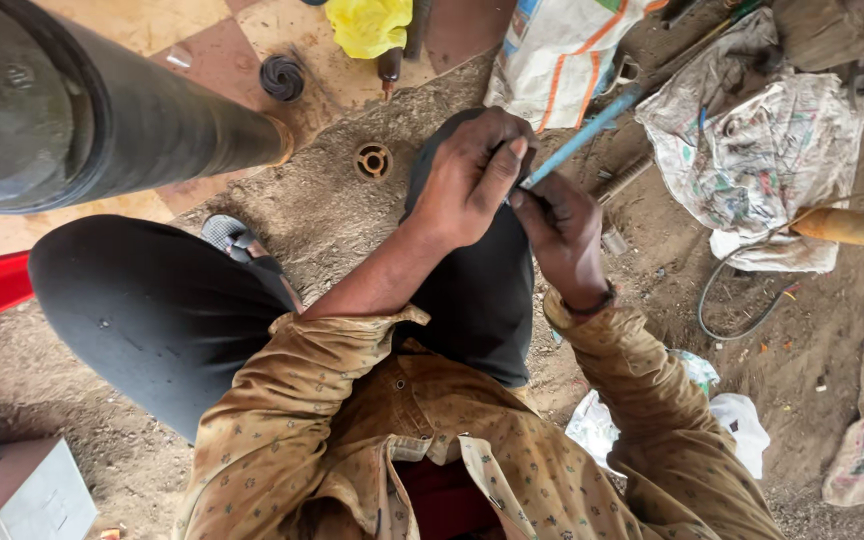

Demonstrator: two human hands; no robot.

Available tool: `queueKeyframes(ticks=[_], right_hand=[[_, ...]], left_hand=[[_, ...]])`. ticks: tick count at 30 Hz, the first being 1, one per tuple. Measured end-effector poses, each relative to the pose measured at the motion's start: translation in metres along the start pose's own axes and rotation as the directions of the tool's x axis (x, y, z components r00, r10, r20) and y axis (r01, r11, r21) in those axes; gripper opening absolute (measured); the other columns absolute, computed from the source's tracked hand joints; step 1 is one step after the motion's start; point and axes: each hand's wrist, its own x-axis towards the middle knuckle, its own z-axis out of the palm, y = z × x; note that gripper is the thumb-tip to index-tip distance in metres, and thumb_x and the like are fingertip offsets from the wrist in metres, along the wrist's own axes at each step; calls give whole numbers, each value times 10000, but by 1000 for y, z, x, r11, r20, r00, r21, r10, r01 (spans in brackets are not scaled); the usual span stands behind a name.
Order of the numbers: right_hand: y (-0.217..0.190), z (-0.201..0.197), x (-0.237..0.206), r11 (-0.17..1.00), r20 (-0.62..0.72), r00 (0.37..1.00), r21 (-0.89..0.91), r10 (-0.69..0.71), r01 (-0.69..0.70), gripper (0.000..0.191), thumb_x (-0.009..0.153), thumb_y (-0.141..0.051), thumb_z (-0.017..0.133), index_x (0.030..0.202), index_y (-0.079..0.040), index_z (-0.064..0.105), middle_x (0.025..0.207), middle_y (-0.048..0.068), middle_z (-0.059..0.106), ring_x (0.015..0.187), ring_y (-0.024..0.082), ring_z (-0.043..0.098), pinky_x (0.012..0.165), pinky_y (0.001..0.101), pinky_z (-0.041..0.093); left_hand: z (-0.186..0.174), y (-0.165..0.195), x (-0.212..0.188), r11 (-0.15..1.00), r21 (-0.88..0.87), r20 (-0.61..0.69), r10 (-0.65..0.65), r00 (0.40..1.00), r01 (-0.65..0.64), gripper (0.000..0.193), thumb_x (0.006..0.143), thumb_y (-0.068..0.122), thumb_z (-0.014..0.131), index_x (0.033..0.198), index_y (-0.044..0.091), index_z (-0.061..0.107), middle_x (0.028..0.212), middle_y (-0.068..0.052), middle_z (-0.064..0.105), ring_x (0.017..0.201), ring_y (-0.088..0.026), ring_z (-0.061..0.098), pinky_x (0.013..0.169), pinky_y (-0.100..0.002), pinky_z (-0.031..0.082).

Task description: The person sits on the ground and uses a metal file to smooth the edges of a small cylindrical metal part. They repeatedly file the part, inspect it, and then insert it into a larger cylindrical assembly.

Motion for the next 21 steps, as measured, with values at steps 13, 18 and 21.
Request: queueKeyframes(ticks=[13,18,21], right_hand=[[-4,3,-4,979,69,988,145,135,-144,131,1028,-53,708,1137,20,706,931,30,675,829,65,568,724,266,483],[-9,4,-3,993,14,994,47,108,-109,87,1034,-54,710,1082,18,698,886,19,686,791,70,579,704,273,493],[-10,6,-4,975,60,986,147,157,-164,121,1023,-52,691,1118,21,705,896,25,677,811,71,590,717,279,490]], left_hand=[[0,0,-4,999,48,-18,3,1000,-2,244,1118,250,526,1125,40,651,965,-102,662,947,-264,673,888,-375,536],[0,4,-3,999,51,-36,-11,999,13,228,1105,226,537,1120,35,660,933,-105,660,926,-276,661,886,-379,522],[0,5,-5,996,43,-31,77,997,-76,217,1121,216,517,1133,38,640,1018,-124,664,991,-295,661,931,-379,515]])
